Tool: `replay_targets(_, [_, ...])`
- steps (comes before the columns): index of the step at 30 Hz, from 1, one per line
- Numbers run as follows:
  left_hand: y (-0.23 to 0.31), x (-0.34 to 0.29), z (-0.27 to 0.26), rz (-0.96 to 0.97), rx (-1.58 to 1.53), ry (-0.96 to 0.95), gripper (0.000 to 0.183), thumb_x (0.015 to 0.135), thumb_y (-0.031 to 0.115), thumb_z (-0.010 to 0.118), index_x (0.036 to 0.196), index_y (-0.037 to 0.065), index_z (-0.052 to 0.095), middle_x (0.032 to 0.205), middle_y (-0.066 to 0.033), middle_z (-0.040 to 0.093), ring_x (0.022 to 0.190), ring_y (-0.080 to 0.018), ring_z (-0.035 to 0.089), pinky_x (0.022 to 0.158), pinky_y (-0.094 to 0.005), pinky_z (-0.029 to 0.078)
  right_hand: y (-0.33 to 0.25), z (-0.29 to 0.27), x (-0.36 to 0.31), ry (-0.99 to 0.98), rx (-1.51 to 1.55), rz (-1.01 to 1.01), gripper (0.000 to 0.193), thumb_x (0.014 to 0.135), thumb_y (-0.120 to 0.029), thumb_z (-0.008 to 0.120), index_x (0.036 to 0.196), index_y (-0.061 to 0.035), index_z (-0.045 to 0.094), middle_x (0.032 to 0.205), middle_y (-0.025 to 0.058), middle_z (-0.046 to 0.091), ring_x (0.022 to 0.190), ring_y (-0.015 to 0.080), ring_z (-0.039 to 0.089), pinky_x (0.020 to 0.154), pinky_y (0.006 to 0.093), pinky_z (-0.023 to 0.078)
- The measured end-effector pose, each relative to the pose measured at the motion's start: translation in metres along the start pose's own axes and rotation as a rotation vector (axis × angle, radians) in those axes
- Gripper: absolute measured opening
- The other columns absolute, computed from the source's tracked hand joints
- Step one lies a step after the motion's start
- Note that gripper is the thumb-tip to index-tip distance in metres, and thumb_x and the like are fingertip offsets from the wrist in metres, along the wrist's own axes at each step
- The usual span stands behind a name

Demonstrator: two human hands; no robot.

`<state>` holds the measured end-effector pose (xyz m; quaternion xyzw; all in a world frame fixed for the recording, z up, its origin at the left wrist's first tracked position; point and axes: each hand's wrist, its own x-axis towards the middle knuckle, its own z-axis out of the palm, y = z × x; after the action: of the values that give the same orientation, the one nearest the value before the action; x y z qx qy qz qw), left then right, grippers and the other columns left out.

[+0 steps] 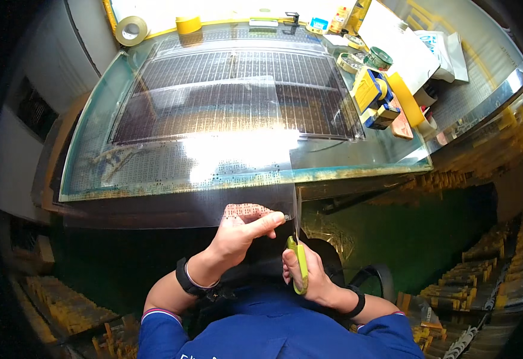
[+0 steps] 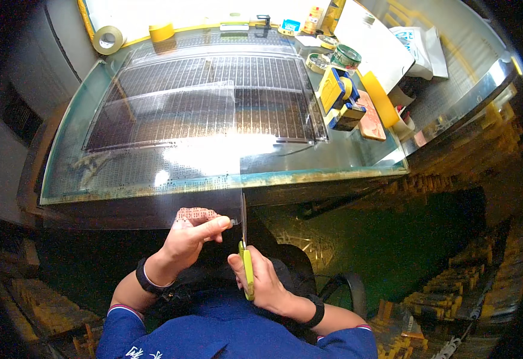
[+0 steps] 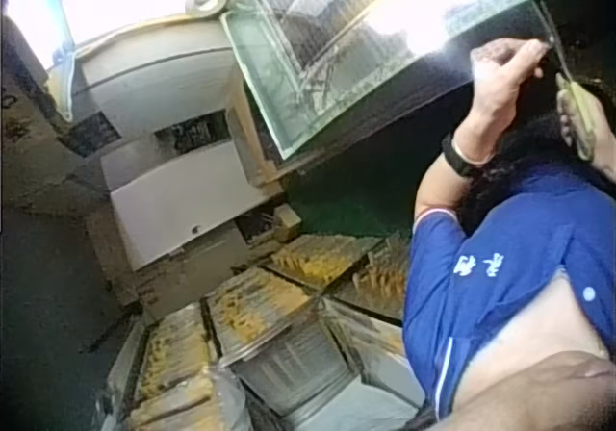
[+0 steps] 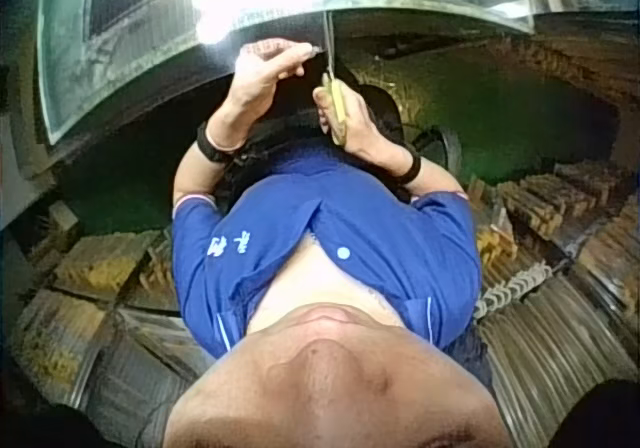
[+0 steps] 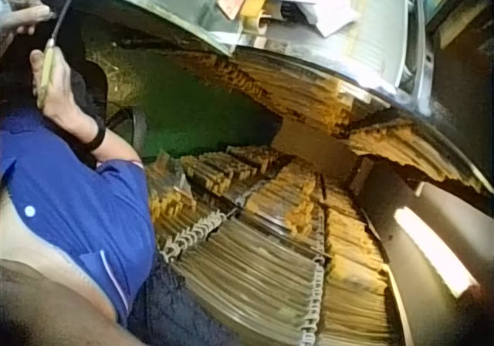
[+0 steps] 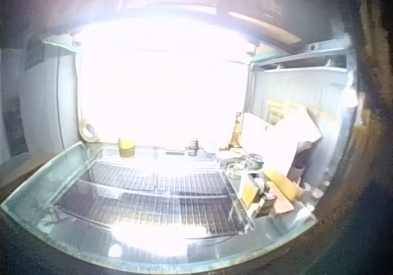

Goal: Cutting a patterned electronic or solar film sheet with scissors.

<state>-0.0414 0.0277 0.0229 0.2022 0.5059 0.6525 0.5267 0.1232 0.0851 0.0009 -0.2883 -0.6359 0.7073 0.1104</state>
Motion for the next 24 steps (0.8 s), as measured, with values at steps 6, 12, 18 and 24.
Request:
replay_targets(6, [0.002,-0.002,-0.001,-0.007,0.035,0.009,0.012,0.076,0.015,0.066,0.078,0.004,0.065,0.07,-0.0023,0.061,0.057,-0.0078,0.052,0.051,-0.0201,0.036,-0.008,-0.007,-0.003,0.006,-0.171,0.012,0.039,0.087,-0.038,0.049,0.072,-0.0037,0.042,0.051,0.0044,0.046,0.045,0.0119,0.047,0.043,0.0269,0.039])
replay_targets(12, [0.002,-0.004,-0.002,-0.027,0.023,0.002,0.014,0.077,0.017,0.065,0.078,0.003,0.065,0.068,-0.002,0.061,0.057,-0.0066,0.051,0.051,-0.0188,0.036,-0.02,-0.007,-0.003,-0.001,-0.219,0.036,0.038,0.087,-0.037,0.051,0.07,-0.0032,0.043,0.05,0.0051,0.047,0.044,0.0125,0.05,0.041,0.0272,0.039])
replay_targets(18, [-0.004,-0.004,0.005,-0.092,-0.228,0.074,0.016,0.08,0.018,0.063,0.082,0.002,0.065,0.065,-0.0018,0.058,0.053,-0.0048,0.045,0.049,-0.0173,0.035,-0.021,-0.003,-0.002,0.0,-0.18,0.141,0.037,0.086,-0.036,0.052,0.07,-0.003,0.045,0.051,0.0046,0.048,0.043,0.0108,0.049,0.04,0.025,0.04])
replay_targets(24, [-0.012,-0.004,0.005,-0.071,-0.151,0.103,0.015,0.08,0.019,0.062,0.079,0.004,0.063,0.059,-0.0005,0.056,0.046,-0.0037,0.043,0.043,-0.0168,0.032,-0.021,0.0,-0.001,-0.02,-0.176,0.144,0.036,0.087,-0.034,0.051,0.071,-0.0033,0.045,0.053,0.0038,0.049,0.044,0.01,0.05,0.041,0.0245,0.04])
